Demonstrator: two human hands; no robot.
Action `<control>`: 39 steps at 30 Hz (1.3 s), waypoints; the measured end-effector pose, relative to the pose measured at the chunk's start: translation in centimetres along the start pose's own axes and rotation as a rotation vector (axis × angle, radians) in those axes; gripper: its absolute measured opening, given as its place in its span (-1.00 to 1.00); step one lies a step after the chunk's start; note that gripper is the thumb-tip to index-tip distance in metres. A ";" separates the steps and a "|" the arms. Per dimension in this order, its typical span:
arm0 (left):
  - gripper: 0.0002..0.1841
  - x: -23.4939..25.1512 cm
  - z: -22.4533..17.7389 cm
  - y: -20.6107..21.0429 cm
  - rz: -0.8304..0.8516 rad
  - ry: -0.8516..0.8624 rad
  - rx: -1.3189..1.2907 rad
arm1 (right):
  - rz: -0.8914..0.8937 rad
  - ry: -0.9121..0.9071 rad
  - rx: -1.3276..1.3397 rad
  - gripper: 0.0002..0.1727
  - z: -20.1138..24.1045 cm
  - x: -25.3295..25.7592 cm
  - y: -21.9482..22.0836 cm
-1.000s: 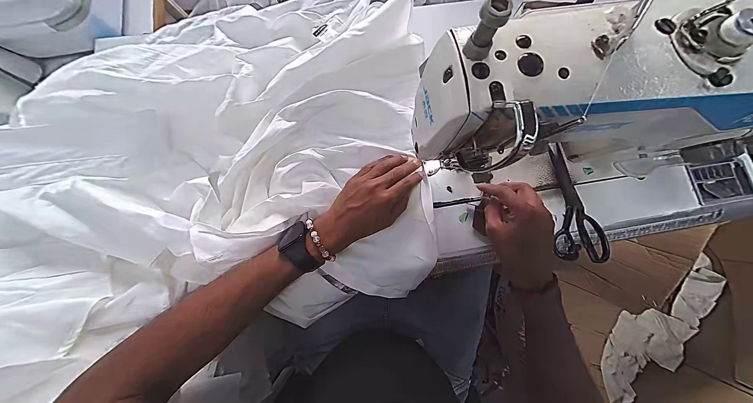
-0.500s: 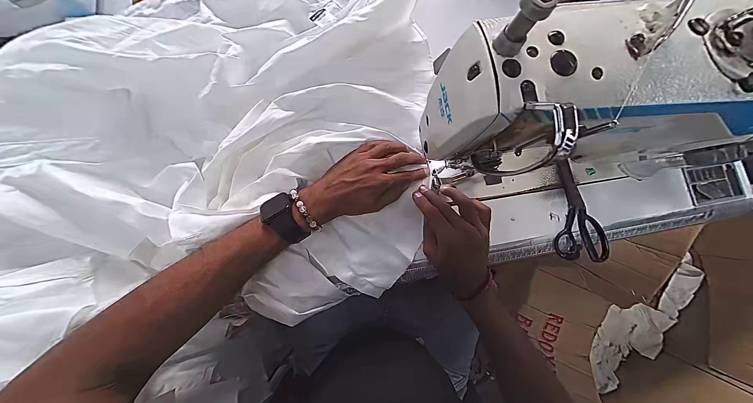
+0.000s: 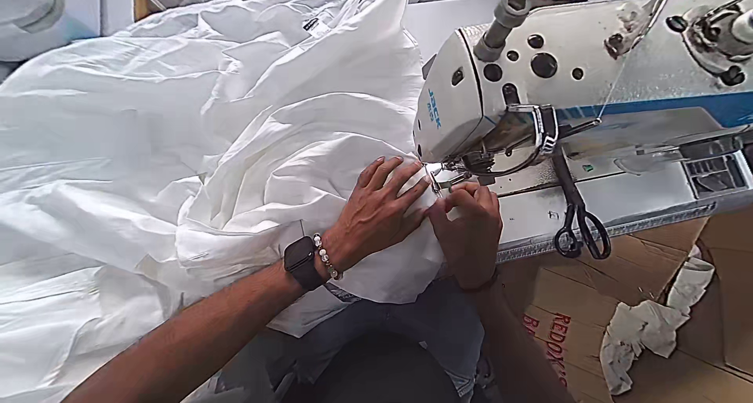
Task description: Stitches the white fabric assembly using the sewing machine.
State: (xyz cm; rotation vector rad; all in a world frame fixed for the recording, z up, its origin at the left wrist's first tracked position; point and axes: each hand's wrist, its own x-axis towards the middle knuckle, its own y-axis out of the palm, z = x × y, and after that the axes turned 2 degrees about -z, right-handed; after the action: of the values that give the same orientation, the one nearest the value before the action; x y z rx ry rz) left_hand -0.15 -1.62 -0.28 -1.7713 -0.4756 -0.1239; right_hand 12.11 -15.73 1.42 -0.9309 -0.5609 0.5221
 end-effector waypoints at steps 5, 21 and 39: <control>-0.57 -0.5 0.5 -0.5 -0.002 0.057 -0.042 | 0.125 0.065 0.182 -0.77 2.4 -0.5 -1.5; -0.63 0.4 1.6 -1.1 -0.024 0.124 0.057 | 0.157 0.227 0.471 -0.49 2.9 -7.4 -1.6; -0.68 1.5 3.3 -1.7 -0.048 0.254 0.062 | 0.051 0.170 0.192 -0.57 3.0 -2.8 0.5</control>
State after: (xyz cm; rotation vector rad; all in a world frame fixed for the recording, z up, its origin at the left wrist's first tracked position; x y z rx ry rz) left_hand 0.00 2.21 0.92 -1.6560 -0.3341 -0.3591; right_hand 8.01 -15.48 1.78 -0.7988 -0.3278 0.5274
